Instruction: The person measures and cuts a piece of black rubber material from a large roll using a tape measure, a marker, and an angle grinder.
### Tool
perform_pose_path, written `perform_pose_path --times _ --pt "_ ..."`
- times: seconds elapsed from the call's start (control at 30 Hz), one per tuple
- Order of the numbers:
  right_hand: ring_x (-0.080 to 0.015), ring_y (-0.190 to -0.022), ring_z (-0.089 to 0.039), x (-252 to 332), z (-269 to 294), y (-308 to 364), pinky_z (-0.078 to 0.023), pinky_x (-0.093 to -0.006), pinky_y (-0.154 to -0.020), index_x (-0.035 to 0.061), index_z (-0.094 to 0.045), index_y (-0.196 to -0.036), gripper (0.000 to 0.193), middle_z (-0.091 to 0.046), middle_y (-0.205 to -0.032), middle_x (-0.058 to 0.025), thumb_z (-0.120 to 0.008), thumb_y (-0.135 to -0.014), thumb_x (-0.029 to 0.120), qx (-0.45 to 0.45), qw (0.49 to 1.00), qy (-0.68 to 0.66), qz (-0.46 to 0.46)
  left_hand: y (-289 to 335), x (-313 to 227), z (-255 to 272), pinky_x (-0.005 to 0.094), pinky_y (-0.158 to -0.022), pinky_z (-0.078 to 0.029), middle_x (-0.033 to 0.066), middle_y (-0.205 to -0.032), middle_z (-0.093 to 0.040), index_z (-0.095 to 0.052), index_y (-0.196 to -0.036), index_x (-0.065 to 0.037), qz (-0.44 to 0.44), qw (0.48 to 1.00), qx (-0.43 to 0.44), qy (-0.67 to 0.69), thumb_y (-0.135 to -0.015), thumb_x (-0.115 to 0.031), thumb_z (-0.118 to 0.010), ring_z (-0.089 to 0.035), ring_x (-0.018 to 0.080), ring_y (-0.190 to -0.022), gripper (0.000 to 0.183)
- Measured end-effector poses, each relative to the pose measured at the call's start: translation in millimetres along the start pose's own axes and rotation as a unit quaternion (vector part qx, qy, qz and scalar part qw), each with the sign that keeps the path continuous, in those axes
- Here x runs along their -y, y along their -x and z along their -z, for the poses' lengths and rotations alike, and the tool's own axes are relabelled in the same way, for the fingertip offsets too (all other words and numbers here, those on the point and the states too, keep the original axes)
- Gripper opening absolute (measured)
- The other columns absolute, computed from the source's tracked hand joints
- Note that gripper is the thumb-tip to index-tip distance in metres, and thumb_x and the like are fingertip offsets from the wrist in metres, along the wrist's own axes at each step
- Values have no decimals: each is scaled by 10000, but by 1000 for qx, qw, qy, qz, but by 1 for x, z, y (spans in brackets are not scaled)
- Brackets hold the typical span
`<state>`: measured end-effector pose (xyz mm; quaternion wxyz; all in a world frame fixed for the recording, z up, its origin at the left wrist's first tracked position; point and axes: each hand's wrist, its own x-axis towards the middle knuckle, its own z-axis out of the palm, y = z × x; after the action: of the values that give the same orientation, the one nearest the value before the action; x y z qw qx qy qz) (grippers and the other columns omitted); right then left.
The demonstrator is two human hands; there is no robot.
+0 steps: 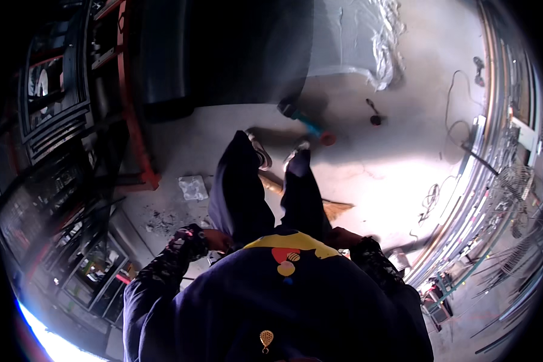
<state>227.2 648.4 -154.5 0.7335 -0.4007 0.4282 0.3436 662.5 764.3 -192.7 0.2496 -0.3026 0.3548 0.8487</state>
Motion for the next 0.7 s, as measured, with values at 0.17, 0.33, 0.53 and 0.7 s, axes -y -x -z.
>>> perform_pose_path --times 0.17,0.33,0.53,0.7 --pt "-140 -693 -573 -14 -9 -46 -472 -299 -652 29 -638 -889 261 -626 -780 -63 -677 -763 254 -54 997 -48 11 5 -34 35 314 -707 -453 34 -780 -637 -626 -847 -96 71 985 105 -116 -715 -254 -642 -595 154 -743 207" --pt "-151 -663 -592 -39 42 -132 -475 -289 -620 15 -581 -887 128 -622 -743 -80 -562 -829 128 -342 917 -141 146 -4 -58 135 256 -674 -446 16 -769 -614 -609 -850 -77 -55 970 -232 41 -775 -249 -651 -572 110 -720 192" --pt "-280 -654 -615 -50 167 -288 -478 -341 -605 70 -585 -877 107 -613 -688 -119 -514 -835 137 -538 823 -134 122 -85 -38 234 281 -678 -481 49 -900 -582 -590 -911 -120 -116 834 -539 22 -740 -105 -627 -593 220 -817 175" --pt "-313 -865 -568 -59 224 -396 -457 -396 -746 58 -551 -963 232 -587 -886 -135 -585 -763 172 -566 781 158 214 -175 -64 258 263 -729 -441 39 -844 -628 -597 -909 -57 16 805 -585 -101 -865 -215 -552 -569 115 -798 170"
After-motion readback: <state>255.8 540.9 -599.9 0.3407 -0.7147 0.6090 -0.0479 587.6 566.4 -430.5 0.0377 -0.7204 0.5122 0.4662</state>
